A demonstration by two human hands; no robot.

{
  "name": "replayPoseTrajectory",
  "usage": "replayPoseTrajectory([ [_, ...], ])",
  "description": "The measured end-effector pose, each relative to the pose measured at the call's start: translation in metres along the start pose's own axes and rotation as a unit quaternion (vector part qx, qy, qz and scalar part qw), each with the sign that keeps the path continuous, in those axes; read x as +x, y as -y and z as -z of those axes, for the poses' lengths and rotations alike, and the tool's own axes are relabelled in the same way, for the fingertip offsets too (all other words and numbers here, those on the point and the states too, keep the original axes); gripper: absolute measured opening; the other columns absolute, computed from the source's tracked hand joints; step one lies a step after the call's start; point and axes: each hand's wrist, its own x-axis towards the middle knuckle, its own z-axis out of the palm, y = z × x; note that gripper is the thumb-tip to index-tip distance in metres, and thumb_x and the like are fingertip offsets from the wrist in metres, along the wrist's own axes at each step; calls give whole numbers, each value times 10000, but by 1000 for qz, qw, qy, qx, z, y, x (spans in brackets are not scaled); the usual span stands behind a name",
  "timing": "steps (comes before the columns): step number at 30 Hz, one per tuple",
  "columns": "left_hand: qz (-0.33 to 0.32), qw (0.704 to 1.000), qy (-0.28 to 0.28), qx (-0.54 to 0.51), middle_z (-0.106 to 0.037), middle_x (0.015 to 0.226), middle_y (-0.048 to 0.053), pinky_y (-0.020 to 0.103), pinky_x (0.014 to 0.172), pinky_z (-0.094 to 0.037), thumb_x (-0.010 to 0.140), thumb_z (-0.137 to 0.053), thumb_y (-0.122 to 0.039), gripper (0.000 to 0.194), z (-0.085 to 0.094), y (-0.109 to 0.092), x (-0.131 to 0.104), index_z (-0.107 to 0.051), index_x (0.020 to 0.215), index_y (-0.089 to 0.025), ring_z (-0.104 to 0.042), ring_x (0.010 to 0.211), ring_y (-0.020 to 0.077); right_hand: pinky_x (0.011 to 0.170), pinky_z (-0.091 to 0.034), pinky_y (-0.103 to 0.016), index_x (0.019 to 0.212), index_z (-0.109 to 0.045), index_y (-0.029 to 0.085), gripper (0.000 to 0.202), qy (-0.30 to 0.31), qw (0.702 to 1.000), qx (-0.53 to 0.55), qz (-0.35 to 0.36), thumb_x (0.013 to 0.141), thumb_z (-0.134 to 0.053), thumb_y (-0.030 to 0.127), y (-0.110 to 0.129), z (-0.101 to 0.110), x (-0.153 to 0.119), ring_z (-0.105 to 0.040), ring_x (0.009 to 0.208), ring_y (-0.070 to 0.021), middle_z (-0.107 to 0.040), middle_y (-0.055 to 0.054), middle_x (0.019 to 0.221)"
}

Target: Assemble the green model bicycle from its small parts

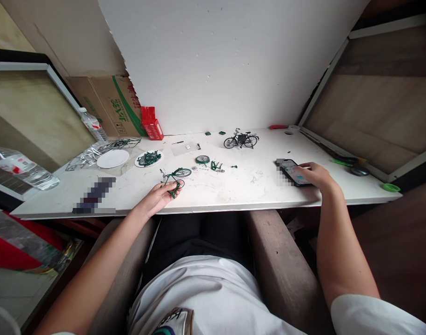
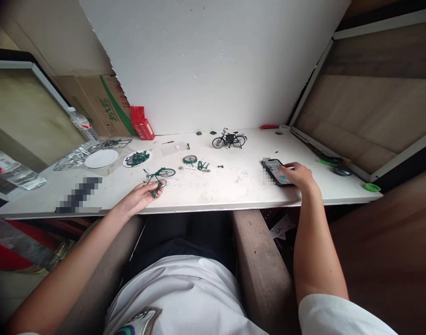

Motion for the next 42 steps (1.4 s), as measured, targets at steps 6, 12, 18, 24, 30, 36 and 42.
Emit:
replayPoseTrajectory([
  [6, -11, 1000, -4, 1, -767, 1150, 147, 245, 785, -532, 793, -854, -106, 76, 0, 1, -1, -785, 826, -99, -666, 905, 146, 974, -459, -383, 1320, -677, 221, 579, -5, 1000, -10, 14, 871, -689, 587, 0, -1, -2, -643, 1087, -315, -731, -146, 1278],
  [12, -16, 1000, -1, 6, -767, 1149, 146, 242, 778, -539, 793, -862, -117, 74, 2, 2, -1, -791, 813, -110, -666, 905, 149, 986, -469, -411, 1297, -698, 220, 548, -25, 999, -8, 18, 915, -590, 599, -5, -4, 2, -624, 1150, -348, -711, -183, 1282],
  [18, -17, 1000, 2, 15, -763, 1147, 137, 229, 775, -538, 795, -867, -134, 91, 2, 3, -1, -810, 862, -111, -661, 898, 137, 991, -471, -406, 1345, -674, 225, 611, -18, 999, -19, 24, 883, -642, 623, -5, -5, 1, -637, 1128, -335, -716, -160, 1299],
  [24, -15, 1000, -3, 20, -762, 1141, 148, 248, 776, -533, 788, -871, -144, 152, 0, 2, -2, -818, 923, -98, -654, 880, 138, 992, -468, -417, 1326, -691, 241, 547, -23, 1000, -11, 11, 936, -553, 599, -3, -4, -2, -614, 1181, -354, -698, -182, 1324],
  [30, -15, 1000, 3, 13, -762, 1153, 146, 261, 810, -530, 795, -857, -133, 128, 1, 2, -2, -810, 911, -103, -662, 900, 143, 994, -482, -406, 1320, -687, 239, 612, -24, 999, -24, 29, 854, -675, 636, -7, -6, 3, -638, 1107, -324, -734, -141, 1226],
  [36, -17, 1000, 5, 17, -758, 1160, 147, 250, 814, -530, 798, -861, -144, 110, 2, 3, -2, -810, 885, -102, -657, 912, 142, 1005, -469, -414, 1309, -698, 244, 561, -28, 999, -18, 15, 921, -570, 629, -7, -7, 5, -618, 1184, -348, -714, -168, 1293],
  [42, -22, 999, 8, 27, -761, 1158, 147, 254, 799, -525, 803, -857, -156, 132, 3, 3, -1, -814, 918, -106, -655, 891, 142, 1002, -466, -402, 1311, -690, 229, 584, -18, 999, -26, 19, 894, -636, 636, -5, -5, 4, -630, 1154, -347, -731, -164, 1264],
])
